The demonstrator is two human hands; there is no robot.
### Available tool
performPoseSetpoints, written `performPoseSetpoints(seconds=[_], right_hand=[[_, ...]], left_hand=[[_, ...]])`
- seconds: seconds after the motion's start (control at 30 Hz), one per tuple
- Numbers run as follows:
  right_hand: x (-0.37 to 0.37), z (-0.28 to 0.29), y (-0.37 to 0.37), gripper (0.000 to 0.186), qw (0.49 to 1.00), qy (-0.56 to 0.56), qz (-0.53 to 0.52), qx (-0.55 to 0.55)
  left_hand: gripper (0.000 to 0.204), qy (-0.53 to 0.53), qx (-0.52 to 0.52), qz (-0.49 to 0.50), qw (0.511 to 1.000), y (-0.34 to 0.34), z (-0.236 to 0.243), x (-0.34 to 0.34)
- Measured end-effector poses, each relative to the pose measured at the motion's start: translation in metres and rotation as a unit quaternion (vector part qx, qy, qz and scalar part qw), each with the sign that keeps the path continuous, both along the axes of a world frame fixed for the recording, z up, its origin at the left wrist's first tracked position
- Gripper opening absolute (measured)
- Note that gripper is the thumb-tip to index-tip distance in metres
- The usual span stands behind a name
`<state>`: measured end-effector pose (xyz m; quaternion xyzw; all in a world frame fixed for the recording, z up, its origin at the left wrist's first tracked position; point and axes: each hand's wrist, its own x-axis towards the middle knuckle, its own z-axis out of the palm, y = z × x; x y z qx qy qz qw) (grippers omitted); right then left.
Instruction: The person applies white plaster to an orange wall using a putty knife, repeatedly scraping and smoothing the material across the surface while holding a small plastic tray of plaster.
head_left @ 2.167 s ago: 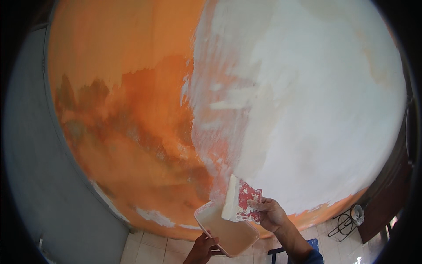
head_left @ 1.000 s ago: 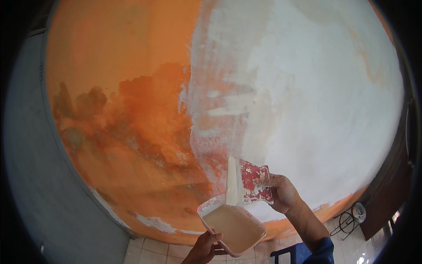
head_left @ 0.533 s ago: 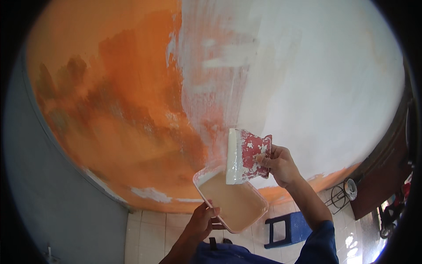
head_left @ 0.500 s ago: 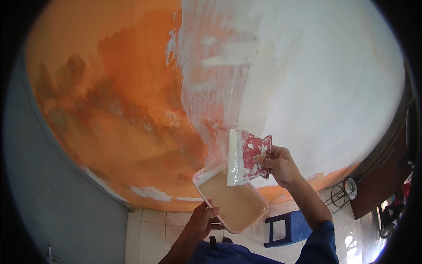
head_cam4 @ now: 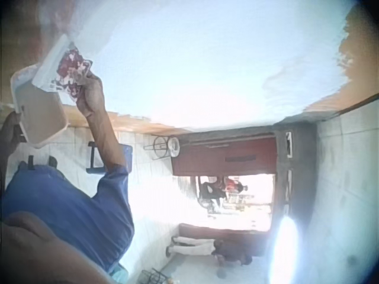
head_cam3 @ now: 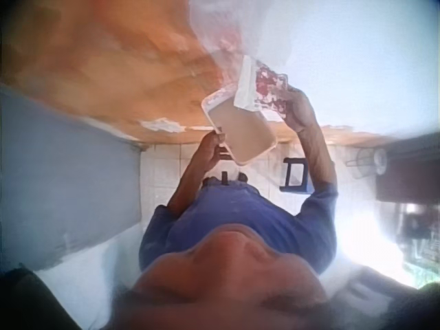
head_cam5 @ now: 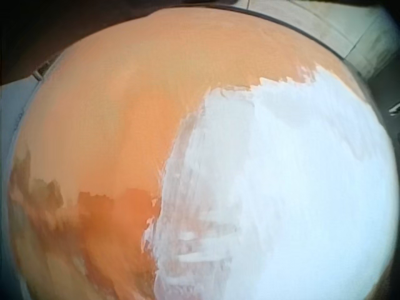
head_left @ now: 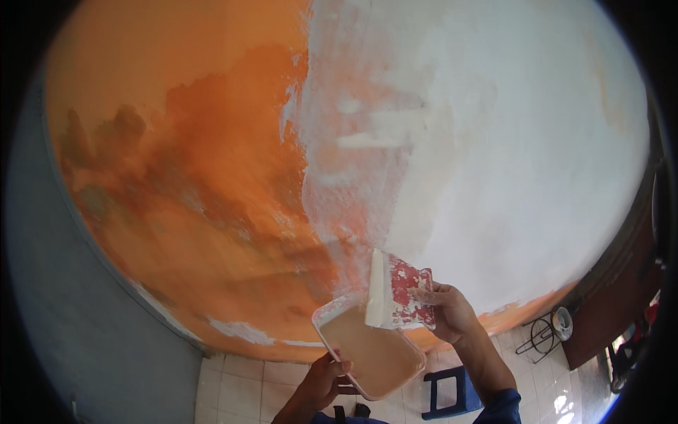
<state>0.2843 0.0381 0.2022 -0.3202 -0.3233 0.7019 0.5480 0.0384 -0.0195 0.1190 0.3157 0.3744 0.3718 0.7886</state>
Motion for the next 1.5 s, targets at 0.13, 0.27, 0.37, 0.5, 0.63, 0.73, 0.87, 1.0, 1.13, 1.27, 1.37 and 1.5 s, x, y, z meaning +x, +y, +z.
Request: performPoseSetpoints(seconds=[0.13,0.27,0.37,0.5,0.63,0.73,0.87,1.0,1.13,1.27,1.37,1.5], right_hand=[[-0.002,0.034,-0.016,0.029,0.994,0.033,-0.046,0.095],[0.013,0.117,-0.015,0.029,0.956,-0.02,-0.081,0.281],[0.024,0.217,-0.018,0.035,0.911,-0.013,-0.14,0.389],[0.044,0.383,-0.028,0.037,0.79,-0.114,-0.309,0.517],[0.016,0.501,-0.035,0.02,0.618,-0.132,-0.624,0.46],[-0.018,0.525,-0.002,0.021,0.342,-0.281,-0.73,0.521],[-0.025,0.501,0.056,0.021,0.136,-0.585,-0.64,0.479],[-0.014,0.438,0.079,0.029,0.109,-0.609,-0.607,0.499],[-0.017,0.391,0.058,0.031,0.123,-0.645,-0.53,0.536],[0.002,0.401,0.034,0.035,0.08,-0.56,-0.599,0.567],[0.006,0.47,0.014,0.031,0.083,-0.577,-0.663,0.47],[0.024,0.489,0.05,0.036,0.092,-0.627,-0.649,0.42]], left_hand=[[0.064,-0.027,0.007,-0.029,0.999,-0.001,0.001,0.0],[0.062,-0.031,0.017,-0.014,0.999,-0.015,0.013,0.001],[0.052,-0.042,0.031,-0.02,0.998,-0.029,0.003,-0.002],[0.053,-0.034,0.019,-0.021,0.999,-0.042,0.009,0.006],[0.051,-0.025,0.028,0.007,0.999,-0.058,0.01,0.0],[0.052,-0.013,0.034,0.042,0.998,-0.053,0.004,-0.012],[0.052,0.0,0.037,0.071,0.997,-0.042,0.0,-0.016],[0.051,0.018,0.025,0.062,0.998,-0.027,-0.01,-0.02],[0.048,-0.003,0.03,0.047,0.998,-0.027,0.004,-0.029],[0.045,0.014,0.024,0.056,0.998,-0.016,0.005,-0.028],[0.045,0.01,0.017,0.047,0.999,-0.017,-0.001,-0.029],[0.047,0.013,0.02,0.054,0.998,-0.013,-0.014,-0.027]])
